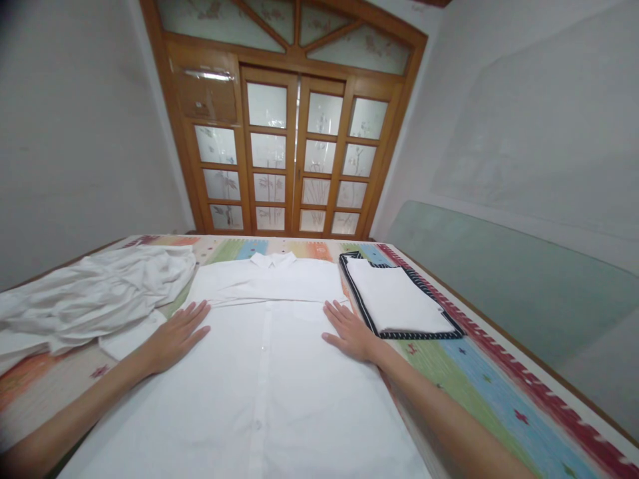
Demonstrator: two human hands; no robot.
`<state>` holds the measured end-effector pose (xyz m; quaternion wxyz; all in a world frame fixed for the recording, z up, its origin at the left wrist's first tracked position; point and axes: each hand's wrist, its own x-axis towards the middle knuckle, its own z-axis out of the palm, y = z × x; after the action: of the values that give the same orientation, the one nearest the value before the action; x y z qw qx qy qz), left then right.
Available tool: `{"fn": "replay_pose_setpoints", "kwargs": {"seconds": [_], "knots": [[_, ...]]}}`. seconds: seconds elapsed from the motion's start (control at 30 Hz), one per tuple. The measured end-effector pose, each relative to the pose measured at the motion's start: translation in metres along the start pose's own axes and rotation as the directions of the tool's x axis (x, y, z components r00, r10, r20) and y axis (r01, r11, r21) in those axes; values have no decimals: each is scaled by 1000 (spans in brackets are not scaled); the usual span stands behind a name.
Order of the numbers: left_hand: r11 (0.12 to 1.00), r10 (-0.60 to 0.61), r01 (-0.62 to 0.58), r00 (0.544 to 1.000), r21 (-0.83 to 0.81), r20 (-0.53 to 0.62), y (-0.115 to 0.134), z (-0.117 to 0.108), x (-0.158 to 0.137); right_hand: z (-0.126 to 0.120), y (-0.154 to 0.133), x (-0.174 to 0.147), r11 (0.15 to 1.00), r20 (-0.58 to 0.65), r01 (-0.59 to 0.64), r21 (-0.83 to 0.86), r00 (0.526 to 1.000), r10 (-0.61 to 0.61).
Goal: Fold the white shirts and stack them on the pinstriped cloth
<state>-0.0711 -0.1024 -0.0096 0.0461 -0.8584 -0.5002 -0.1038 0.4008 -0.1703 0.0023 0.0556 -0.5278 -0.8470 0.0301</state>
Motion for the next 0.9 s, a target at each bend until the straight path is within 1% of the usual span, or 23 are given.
{"fn": "replay_pose_setpoints", "kwargs": {"seconds": [0.17,0.27,0.4,0.53,0.63,0.73,0.8,0.9], "knots": [[999,32,-31,999,19,-22,3,-3,-16,4,-6,-15,1000,-50,-11,-5,999,11],[999,34,-33,999,28,-34,6,-6,-26,5,-11,-24,1000,-57,-14,-14,998,13],[998,29,-27,999,48,-43,11,-6,-41,2,-20,-40,1000,-58,23,-2,998,-24],[998,50,-48,998,42,-50,14,-4,-60,-6,-25,-58,995,-21,100,24,995,-100],[998,63,-62,998,25,-11,16,-7,-66,-14,-28,-62,988,39,145,61,988,-148],[997,78,-77,995,-10,62,21,-15,-54,-22,-33,-43,984,66,153,90,985,-160],[994,104,-99,989,-46,107,31,-22,-36,-24,-40,-17,985,46,146,94,988,-150],[985,152,-139,978,-100,142,55,-27,-9,-19,-58,30,985,7,152,83,988,-153]]}}
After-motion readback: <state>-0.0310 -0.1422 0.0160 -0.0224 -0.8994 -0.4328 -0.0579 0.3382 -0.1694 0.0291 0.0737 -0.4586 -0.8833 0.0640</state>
